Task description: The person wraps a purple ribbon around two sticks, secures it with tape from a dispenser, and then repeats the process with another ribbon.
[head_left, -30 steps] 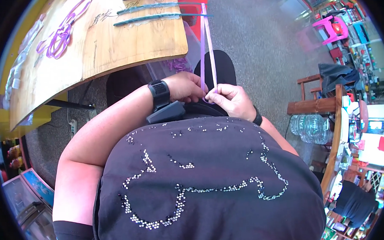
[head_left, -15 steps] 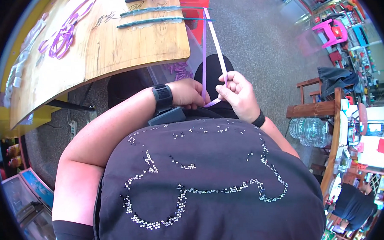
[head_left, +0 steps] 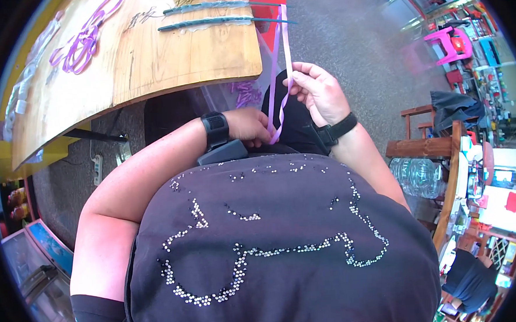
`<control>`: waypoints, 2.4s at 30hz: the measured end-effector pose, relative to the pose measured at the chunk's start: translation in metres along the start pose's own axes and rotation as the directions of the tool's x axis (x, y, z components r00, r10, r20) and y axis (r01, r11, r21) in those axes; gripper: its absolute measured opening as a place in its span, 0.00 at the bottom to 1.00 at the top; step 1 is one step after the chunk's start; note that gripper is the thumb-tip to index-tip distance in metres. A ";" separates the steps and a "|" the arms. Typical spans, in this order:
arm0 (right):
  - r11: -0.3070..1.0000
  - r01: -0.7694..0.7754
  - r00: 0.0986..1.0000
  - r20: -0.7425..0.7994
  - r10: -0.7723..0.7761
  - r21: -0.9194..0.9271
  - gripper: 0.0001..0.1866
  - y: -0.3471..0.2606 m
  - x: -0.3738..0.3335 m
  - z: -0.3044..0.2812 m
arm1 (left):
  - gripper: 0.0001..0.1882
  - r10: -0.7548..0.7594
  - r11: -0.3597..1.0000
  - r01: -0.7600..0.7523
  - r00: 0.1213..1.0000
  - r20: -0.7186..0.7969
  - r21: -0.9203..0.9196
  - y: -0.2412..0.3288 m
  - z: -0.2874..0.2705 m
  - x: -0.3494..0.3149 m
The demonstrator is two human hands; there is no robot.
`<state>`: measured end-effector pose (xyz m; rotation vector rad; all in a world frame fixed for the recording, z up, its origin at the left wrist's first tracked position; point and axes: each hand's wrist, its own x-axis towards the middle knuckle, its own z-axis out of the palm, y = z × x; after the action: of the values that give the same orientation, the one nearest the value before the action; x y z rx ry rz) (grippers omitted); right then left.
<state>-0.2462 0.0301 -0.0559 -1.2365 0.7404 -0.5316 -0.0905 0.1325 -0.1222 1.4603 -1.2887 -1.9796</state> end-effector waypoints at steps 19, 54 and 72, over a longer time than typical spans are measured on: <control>0.668 0.182 0.983 0.111 -0.147 -0.722 0.09 0.046 0.002 0.022 | 0.14 0.022 0.954 0.000 0.997 -0.071 0.299 -0.018 -0.017 0.012; 0.937 0.138 0.990 0.057 -0.126 -0.321 0.07 0.042 0.062 0.013 | 0.08 -0.002 0.918 0.008 1.000 -0.016 0.395 -0.018 -0.048 0.025; 0.967 0.069 0.994 0.096 -0.047 -0.245 0.05 0.032 0.046 0.008 | 0.17 0.344 0.819 -0.222 0.928 -0.144 0.529 -0.027 -0.058 0.032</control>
<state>-0.2107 0.0105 -0.0957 -1.5086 0.7111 -0.4367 -0.0461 0.0971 -0.1658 1.5435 -1.8804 -1.2808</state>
